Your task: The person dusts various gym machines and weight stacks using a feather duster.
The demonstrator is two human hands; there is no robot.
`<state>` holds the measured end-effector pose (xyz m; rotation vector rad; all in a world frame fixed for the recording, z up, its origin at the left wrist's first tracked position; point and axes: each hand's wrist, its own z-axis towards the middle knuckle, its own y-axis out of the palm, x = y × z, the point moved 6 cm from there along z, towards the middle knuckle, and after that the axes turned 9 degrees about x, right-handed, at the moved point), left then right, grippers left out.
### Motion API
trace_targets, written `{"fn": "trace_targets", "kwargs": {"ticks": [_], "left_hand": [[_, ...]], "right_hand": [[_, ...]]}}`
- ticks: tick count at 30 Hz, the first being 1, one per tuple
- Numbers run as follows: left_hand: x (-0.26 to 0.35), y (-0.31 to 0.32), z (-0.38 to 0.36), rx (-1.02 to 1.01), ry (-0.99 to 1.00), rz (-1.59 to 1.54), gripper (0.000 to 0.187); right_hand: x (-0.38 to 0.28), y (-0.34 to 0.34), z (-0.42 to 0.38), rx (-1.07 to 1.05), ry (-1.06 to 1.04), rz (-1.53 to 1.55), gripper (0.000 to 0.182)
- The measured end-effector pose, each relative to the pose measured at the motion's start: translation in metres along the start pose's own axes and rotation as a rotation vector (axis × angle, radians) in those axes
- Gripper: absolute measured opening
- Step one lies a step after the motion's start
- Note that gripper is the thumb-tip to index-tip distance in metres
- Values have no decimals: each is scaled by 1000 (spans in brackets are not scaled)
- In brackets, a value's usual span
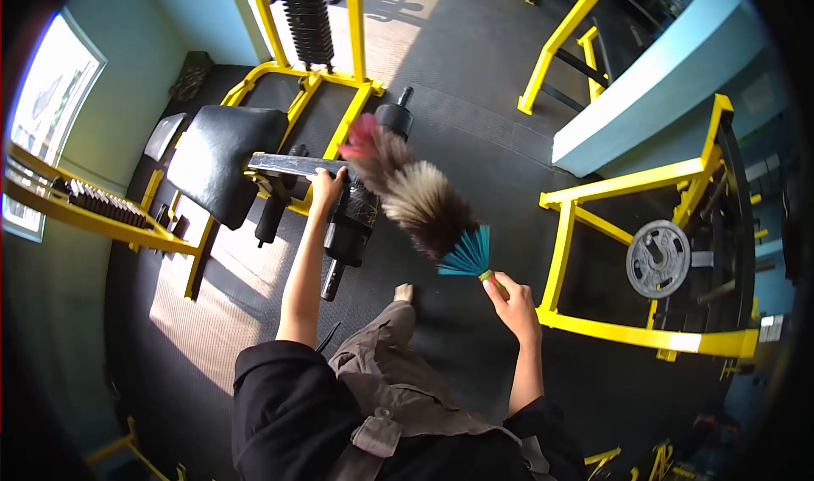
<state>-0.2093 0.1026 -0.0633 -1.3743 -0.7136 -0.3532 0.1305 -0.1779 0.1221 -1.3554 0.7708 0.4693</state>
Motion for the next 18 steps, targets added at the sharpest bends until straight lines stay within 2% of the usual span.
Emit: {"fn": "trace_targets", "kwargs": {"ticks": [2,3,4,7,9,10,12,13,14,16,18], "left_hand": [[-4,11,2,17,42,-51,50],[-1,6,-4,118,-23,-56,33],[22,-11,-17,174,-12,-124,30],[12,-6,-15,270,-7,-69,29],[13,-5,-14,237,-32,-75,28],[7,-2,-15,178,-140,-75,26],[0,0,-18,221,-199,-182,24],[24,-12,-23,202,-201,-128,23],[10,0,-17,218,-168,-156,24],[37,-15,-22,160,-294,-19,28],[35,-13,-21,201,-295,-32,29]], "right_hand": [[11,-4,26,-67,-80,-80,29],[17,-11,41,-69,-73,-104,29],[21,-19,57,-69,-70,-128,30],[36,-36,103,-164,-115,-95,33],[43,-40,130,-232,-214,-69,35],[42,-44,150,-288,-274,-70,35],[45,-54,183,-393,-262,-110,35],[45,-62,203,-375,-298,-138,34],[43,-69,226,-353,-343,-163,34],[37,-83,265,-367,-356,-126,32],[23,-86,306,-370,-360,-97,30]]}}
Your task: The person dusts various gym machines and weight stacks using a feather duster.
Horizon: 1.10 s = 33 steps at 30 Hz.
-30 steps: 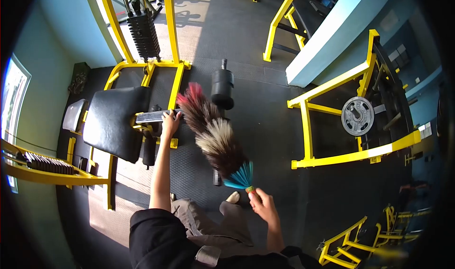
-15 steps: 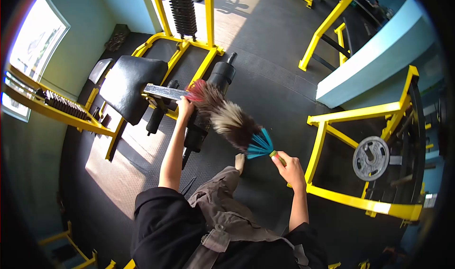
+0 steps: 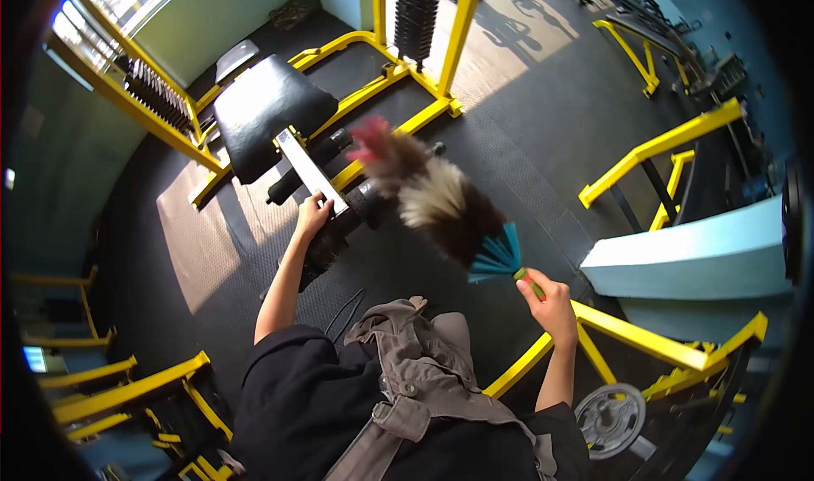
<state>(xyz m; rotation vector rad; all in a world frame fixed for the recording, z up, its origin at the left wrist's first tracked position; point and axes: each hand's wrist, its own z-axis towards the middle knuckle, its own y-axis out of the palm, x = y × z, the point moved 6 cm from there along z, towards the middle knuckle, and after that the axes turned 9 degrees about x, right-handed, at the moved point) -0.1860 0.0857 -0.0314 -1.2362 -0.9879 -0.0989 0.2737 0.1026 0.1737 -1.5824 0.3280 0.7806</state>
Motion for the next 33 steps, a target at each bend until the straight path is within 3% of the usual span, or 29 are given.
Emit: {"fn": "trace_targets", "kwargs": {"ticks": [2,4,5,8,9,10,13,16,19,23,26,28,30,33], "left_hand": [[-18,9,2,1,-47,-12,39],[-32,11,3,219,-21,-222,57],[-32,9,1,155,-75,-126,72],[-1,-8,-8,-10,-337,-149,51],[-9,-4,-8,61,-346,-183,40],[4,-5,-9,75,-335,-224,44],[41,-8,-10,236,-408,254,57],[46,-8,-9,330,-554,359,66],[53,-9,-6,399,-593,410,62],[47,-7,-4,445,-632,450,56],[40,-5,-3,490,-636,414,52],[37,-4,0,491,-647,405,51],[38,-6,4,485,-685,375,51],[38,-4,10,435,-612,433,49]], "right_hand": [[4,-12,45,-2,-75,-51,30],[20,-17,97,-20,-168,-85,31],[25,-19,125,-41,-216,-98,31],[40,-17,209,-161,-319,-121,32],[46,-13,237,-201,-386,-107,33],[49,-8,264,-265,-384,-86,33],[59,21,355,-408,-556,-62,32],[49,64,413,-549,-662,-168,29],[57,120,440,-780,-792,93,23],[58,197,478,-988,-797,109,24],[44,254,513,-919,-925,171,23],[33,290,540,-875,-842,66,26],[34,324,562,-763,-802,175,28],[28,351,563,-838,-773,110,27]]}}
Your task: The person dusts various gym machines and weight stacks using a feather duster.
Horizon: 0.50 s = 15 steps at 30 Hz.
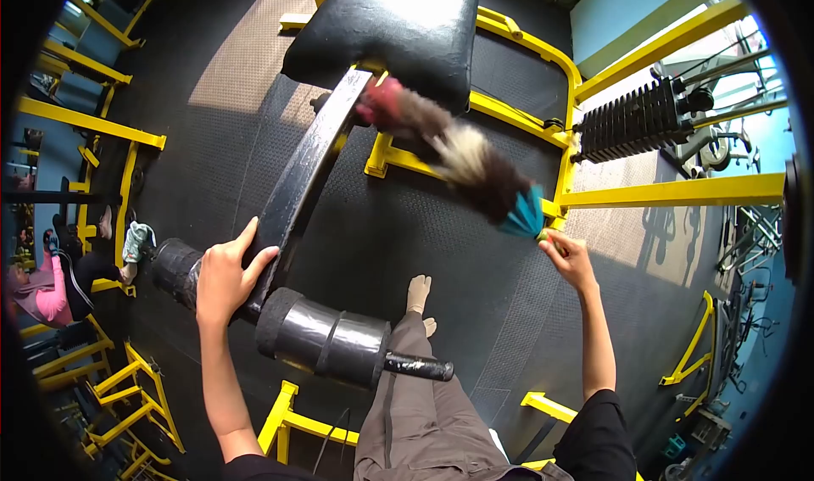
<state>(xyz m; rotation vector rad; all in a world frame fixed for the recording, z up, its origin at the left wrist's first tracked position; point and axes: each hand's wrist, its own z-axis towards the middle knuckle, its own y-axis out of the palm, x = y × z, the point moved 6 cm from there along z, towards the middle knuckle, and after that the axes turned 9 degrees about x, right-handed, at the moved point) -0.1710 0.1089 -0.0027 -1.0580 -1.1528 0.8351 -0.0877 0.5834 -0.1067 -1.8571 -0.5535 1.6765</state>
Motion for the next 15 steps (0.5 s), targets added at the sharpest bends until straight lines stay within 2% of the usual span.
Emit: {"fn": "trace_targets", "kwargs": {"ticks": [5,7,8,9,12,15], "left_hand": [[4,0,6,-24,36,-1,50],[5,0,7,-86,4,29,50],[4,1,7,-63,38,31,50],[5,1,8,-61,37,29,50],[4,1,8,-73,27,51,51],[6,-1,9,-90,11,51,51]], "right_hand": [[-13,15,-21,-375,-142,128,26],[-22,17,-18,-414,-189,153,27],[-18,19,-10,-486,-97,75,29],[-13,21,1,-474,-29,65,28],[-7,23,37,-288,-110,29,27],[1,19,54,-160,49,-53,28]]}}
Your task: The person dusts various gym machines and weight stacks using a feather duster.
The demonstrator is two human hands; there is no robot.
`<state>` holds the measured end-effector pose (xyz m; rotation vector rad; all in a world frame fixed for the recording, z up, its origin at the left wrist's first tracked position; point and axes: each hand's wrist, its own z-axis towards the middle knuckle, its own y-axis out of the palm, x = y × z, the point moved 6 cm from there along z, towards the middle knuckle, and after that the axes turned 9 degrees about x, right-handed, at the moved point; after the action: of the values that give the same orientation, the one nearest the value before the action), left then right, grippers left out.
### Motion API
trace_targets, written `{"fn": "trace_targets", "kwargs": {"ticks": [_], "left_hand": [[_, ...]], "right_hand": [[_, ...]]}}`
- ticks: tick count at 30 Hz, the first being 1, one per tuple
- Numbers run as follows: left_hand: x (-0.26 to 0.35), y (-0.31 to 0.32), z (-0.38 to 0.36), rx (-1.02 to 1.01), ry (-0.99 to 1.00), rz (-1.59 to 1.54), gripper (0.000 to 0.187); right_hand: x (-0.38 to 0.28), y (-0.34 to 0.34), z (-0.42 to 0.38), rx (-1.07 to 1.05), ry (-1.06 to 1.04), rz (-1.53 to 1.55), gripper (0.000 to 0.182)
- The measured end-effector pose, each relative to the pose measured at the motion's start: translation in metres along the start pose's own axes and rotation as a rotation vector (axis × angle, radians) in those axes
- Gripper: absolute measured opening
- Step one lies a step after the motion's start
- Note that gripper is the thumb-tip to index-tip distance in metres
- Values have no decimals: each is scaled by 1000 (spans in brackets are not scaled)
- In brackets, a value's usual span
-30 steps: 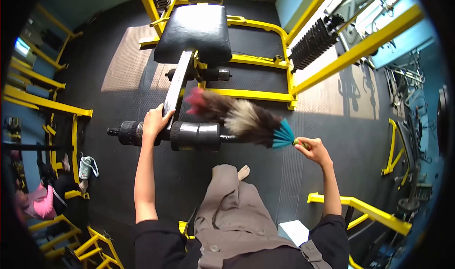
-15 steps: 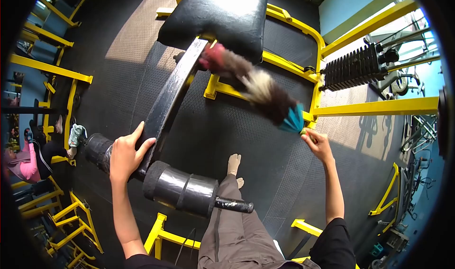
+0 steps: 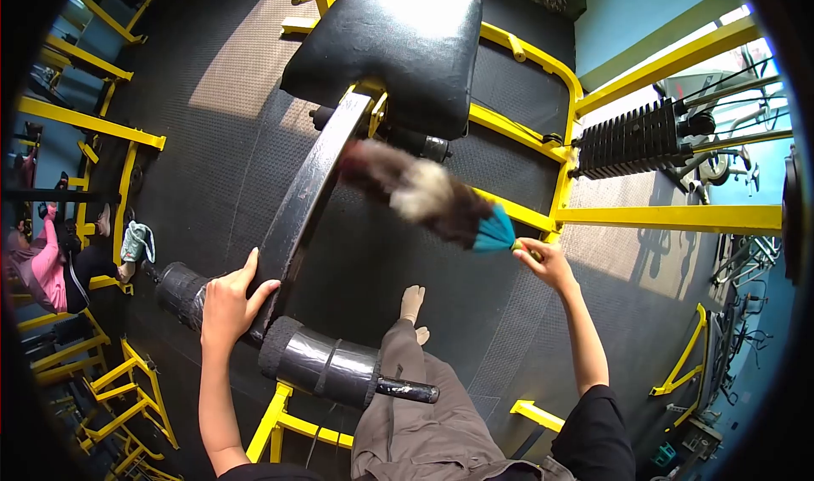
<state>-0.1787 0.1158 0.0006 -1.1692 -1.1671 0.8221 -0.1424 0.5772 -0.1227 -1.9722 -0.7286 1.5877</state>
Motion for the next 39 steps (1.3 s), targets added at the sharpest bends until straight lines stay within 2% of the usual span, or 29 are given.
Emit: {"fn": "trace_targets", "kwargs": {"ticks": [1,4,9,10,12,13,16,18,20,22,24,28,30,34,37,39], "left_hand": [[0,0,0,5,9,-1,52],[-3,2,-1,10,-11,-35,52],[-1,0,0,7,-7,-18,52],[0,0,0,14,15,-5,52],[-2,3,-1,12,16,1,53],[-3,4,-1,23,25,-4,53],[0,0,-2,15,-4,-27,52],[3,0,0,-1,-42,-42,51],[5,4,6,49,-80,-153,52],[4,28,19,-41,-211,-164,62],[7,42,39,-68,-293,-120,62],[9,57,69,-113,-392,-34,59],[8,62,79,-141,-445,-46,57],[0,77,95,-169,-555,-30,61],[1,77,93,-144,-564,-27,60],[5,74,93,-128,-554,-15,58]], "right_hand": [[-6,-2,0,65,-67,34,27],[-7,-1,-15,22,-81,12,27],[-14,-5,-59,-276,-130,100,25],[-18,-5,-64,-301,-216,55,25],[-22,-4,-61,-309,-184,76,26],[-23,-5,-53,-292,-119,89,26],[-16,-10,-21,-77,-174,57,26],[-18,-12,-3,-52,-15,-46,27],[-16,-9,3,43,-32,-45,32],[-18,-2,-5,81,-83,0,30],[-22,1,-24,-21,-64,22,26],[-29,0,-70,-217,-252,117,26],[-28,1,-75,-269,-253,86,25],[-6,-5,-41,-59,-127,125,26],[0,1,-18,48,-41,68,27],[0,1,-15,129,-23,143,28]]}}
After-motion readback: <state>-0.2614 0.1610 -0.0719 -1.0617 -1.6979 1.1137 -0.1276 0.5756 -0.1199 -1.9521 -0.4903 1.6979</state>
